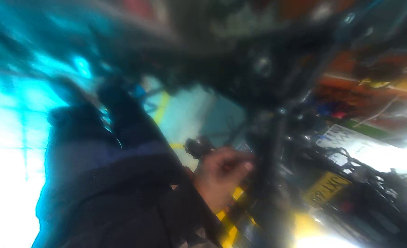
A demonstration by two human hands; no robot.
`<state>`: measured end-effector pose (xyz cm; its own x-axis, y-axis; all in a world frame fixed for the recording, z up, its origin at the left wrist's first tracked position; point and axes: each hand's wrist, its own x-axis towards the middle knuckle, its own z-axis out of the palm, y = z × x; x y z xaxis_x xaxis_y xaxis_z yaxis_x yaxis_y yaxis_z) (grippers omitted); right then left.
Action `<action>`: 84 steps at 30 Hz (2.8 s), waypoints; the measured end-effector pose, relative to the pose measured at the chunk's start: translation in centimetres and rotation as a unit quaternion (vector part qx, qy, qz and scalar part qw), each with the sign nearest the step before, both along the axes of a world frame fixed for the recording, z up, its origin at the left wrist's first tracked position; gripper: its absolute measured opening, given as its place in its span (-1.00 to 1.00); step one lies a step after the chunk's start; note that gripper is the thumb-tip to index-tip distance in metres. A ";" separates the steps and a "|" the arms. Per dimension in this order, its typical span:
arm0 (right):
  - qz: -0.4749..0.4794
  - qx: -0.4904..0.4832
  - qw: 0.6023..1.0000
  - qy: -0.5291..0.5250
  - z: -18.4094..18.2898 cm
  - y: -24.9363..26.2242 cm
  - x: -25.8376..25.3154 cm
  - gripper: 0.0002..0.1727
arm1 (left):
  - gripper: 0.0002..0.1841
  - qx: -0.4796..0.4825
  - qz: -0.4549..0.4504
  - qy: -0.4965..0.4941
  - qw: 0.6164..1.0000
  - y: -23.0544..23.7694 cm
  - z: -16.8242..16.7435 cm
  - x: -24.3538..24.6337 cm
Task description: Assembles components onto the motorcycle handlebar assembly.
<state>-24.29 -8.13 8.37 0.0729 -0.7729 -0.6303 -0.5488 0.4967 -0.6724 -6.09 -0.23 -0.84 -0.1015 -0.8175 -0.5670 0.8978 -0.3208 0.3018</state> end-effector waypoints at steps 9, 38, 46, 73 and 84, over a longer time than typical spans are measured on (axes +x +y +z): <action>-0.002 0.034 0.999 -0.030 0.0 0.5 -1.7 -0.47 | -0.80 -0.026 0.029 -0.022 0.999 0.2 0.2 -0.8; -0.120 -0.031 0.991 -0.050 0.3 0.7 0.8 -0.40 | -0.91 0.118 -0.124 -0.161 0.972 -2.3 3.8 1.1; -0.092 -0.032 0.994 -0.040 0.4 0.3 0.2 -0.40 | -0.83 -0.003 -0.130 -0.232 0.964 -0.8 2.5 0.8; -0.002 -0.051 0.999 -0.004 2.1 -1.0 0.5 -0.49 | -0.85 -0.083 -0.194 -0.109 0.971 -1.1 0.1 2.8; 0.022 -0.051 0.998 -0.018 1.9 -1.0 0.3 -0.45 | -0.81 -0.064 -0.192 -0.057 0.978 -1.5 -0.4 3.1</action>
<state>-24.02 -9.10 10.22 0.1297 -0.8285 -0.5448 -0.5427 0.4005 -0.7383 -3.03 -1.74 -1.29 -0.3567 -0.7971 -0.4872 0.6776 -0.5798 0.4525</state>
